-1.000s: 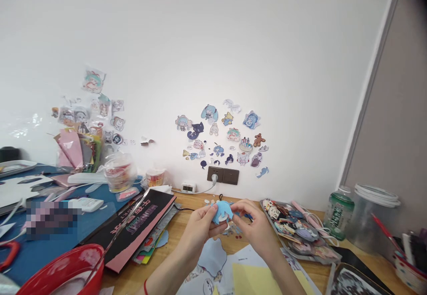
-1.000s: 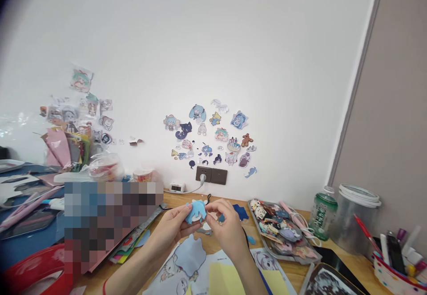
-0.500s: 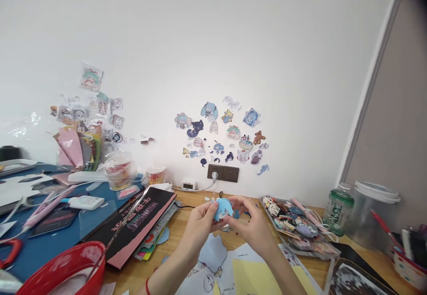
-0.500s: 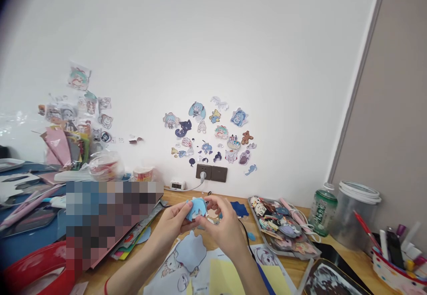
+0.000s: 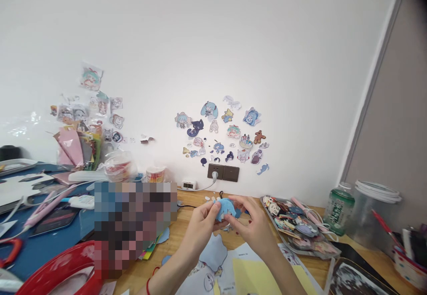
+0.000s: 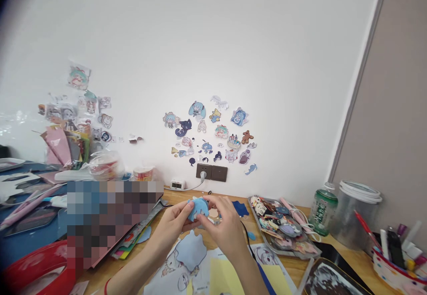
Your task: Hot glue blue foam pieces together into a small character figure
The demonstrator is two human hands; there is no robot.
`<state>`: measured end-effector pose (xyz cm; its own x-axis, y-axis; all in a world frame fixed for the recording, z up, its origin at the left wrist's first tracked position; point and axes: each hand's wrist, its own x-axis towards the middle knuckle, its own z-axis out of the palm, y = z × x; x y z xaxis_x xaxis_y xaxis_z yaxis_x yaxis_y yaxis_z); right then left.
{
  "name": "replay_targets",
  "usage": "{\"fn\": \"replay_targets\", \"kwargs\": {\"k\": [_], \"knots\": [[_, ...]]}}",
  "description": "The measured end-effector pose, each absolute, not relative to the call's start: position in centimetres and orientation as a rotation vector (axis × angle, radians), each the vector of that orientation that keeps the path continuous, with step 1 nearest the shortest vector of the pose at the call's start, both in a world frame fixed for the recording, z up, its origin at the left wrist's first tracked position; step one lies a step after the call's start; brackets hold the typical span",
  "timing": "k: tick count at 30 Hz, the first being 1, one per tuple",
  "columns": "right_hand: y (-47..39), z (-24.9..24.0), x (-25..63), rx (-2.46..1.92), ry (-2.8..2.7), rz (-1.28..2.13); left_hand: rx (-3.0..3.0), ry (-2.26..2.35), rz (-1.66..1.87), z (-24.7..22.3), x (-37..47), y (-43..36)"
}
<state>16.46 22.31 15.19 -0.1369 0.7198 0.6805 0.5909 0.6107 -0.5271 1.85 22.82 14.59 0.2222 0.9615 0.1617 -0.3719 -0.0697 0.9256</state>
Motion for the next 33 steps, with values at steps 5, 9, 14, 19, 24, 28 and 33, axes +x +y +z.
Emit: {"fn": "replay_targets", "kwargs": {"k": [5,9,14,19,24,28,33], "knots": [[23.0,14.6,16.8,-1.008,-1.836,0.134,1.127,0.700,1.242,14.6,1.9,22.9],[23.4,14.4,17.0,-0.990,-1.819,0.099,1.131,0.706,1.237,14.5,1.9,23.0],[23.4,14.2,16.9,-0.976,-1.756,0.085,1.142,0.713,1.227,14.3,1.8,23.1],[23.3,14.3,16.8,-1.045,-1.655,0.276,1.155,0.717,1.239,14.2,1.7,23.2],[23.4,14.7,16.9,-1.060,-1.511,0.666,1.177,0.725,1.263,14.6,1.7,23.2],[23.4,14.8,16.9,-1.099,-1.554,0.708,1.188,0.731,1.265,14.8,1.7,23.0],[23.6,14.6,16.7,-1.125,-1.503,0.701,1.186,0.717,1.229,14.4,1.4,23.7]]}}
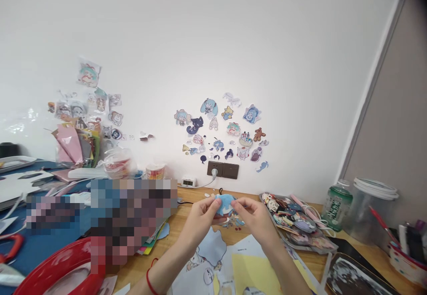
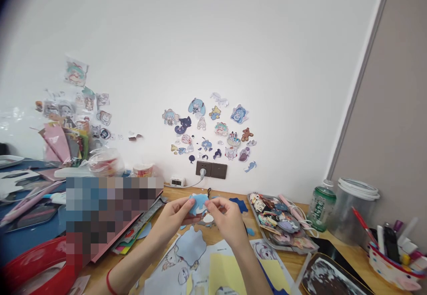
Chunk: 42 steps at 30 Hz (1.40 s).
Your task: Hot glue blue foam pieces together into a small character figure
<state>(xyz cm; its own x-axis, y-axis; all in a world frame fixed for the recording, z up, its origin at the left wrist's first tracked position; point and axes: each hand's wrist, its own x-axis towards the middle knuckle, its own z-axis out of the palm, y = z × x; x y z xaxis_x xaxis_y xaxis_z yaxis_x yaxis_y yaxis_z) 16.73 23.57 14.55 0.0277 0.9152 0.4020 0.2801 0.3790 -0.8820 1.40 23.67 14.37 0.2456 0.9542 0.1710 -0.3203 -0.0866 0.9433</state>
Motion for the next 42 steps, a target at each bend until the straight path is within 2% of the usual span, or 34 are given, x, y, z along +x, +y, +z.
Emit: {"fn": "replay_targets", "kwargs": {"k": [11,42], "knots": [[24.2,13.6,16.7,-1.170,-1.404,0.736,1.131,0.733,1.203,12.7,1.2,25.4],[25.4,12.5,17.3,-1.051,-1.512,0.743,0.907,0.756,1.102,13.1,1.0,25.0]]}}
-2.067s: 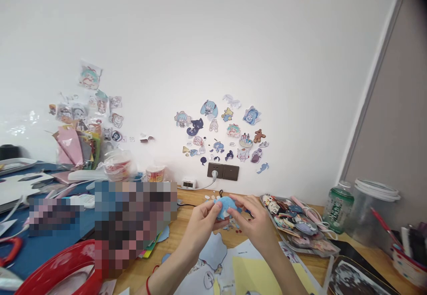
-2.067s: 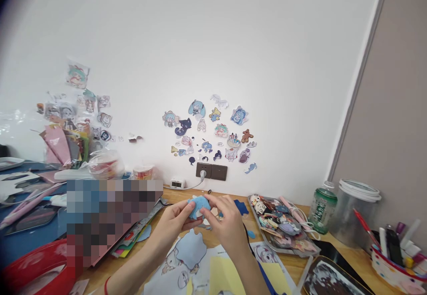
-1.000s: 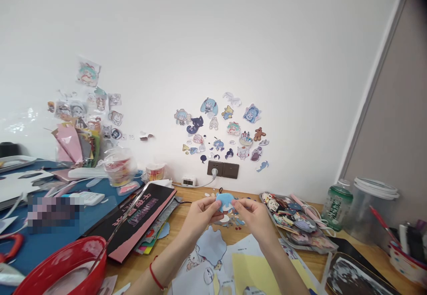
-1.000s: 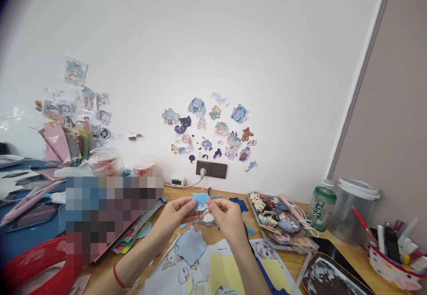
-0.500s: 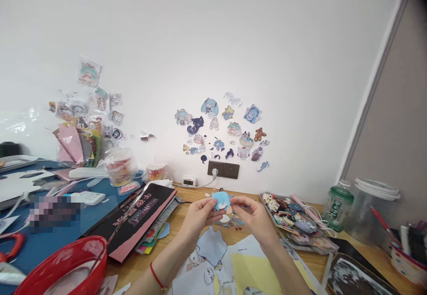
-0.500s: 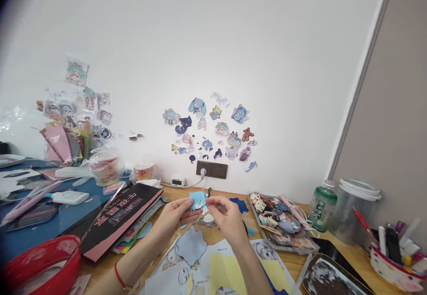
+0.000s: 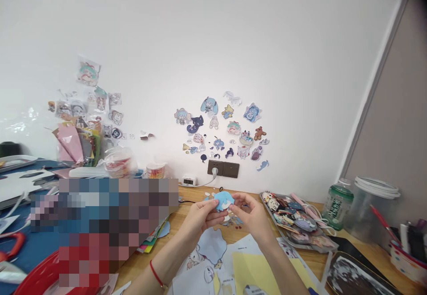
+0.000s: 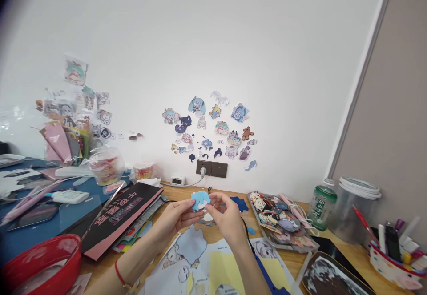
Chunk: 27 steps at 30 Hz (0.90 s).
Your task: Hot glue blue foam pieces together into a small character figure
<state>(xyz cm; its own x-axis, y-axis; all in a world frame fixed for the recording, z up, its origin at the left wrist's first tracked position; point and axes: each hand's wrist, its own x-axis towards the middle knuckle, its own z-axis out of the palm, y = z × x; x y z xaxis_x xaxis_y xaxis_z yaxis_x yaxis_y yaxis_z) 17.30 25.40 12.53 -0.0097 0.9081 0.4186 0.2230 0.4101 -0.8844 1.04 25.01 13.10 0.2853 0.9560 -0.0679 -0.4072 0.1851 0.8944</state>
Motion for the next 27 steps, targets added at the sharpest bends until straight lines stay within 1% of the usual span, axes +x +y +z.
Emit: {"fn": "replay_targets", "kwargs": {"k": [10,27], "knots": [[25.4,12.6,17.7,-1.066,-1.573,0.707,0.944,0.741,1.081,13.3,0.8,24.9],[25.9,12.7,18.7,-1.083,-1.623,0.539,0.962,0.746,1.069,13.4,0.6,25.0]]}}
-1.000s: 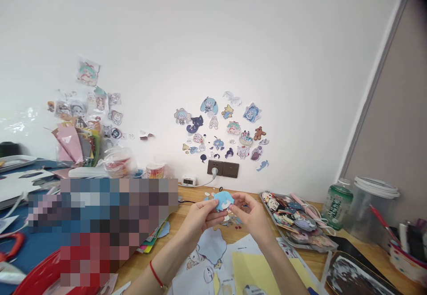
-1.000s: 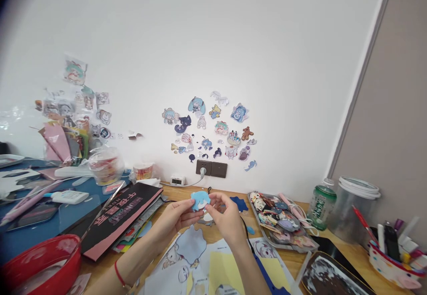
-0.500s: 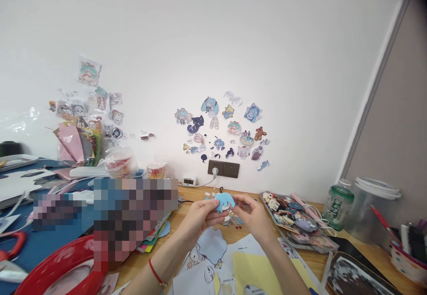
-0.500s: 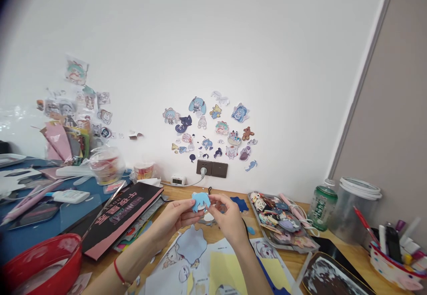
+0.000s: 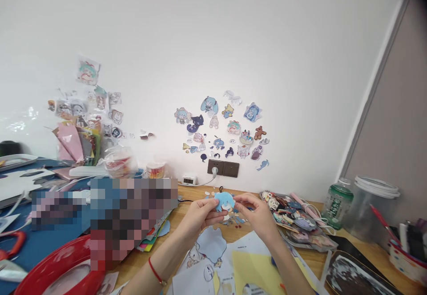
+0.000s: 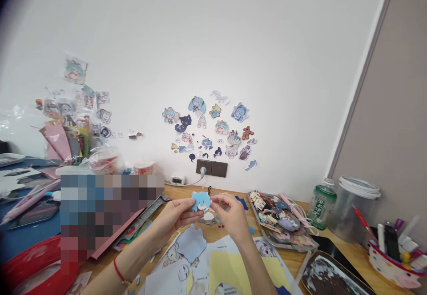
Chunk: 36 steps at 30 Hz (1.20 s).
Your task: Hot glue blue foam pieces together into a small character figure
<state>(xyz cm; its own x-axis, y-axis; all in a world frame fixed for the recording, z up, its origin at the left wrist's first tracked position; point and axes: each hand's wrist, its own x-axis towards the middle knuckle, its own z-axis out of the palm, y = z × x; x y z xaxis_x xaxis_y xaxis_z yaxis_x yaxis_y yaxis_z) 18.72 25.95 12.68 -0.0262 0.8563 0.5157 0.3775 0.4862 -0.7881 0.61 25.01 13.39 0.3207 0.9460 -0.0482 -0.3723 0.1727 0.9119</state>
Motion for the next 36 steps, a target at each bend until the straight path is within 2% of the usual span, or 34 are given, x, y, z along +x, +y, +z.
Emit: {"fn": "replay_targets", "kwargs": {"k": [22,36], "knots": [[25.1,13.2,18.1,-1.150,-1.608,0.498,0.930,0.822,1.161,12.8,1.4,25.1],[25.4,12.6,17.2,-1.079,-1.417,0.835,0.971,0.846,1.260,12.2,1.8,25.3]]}}
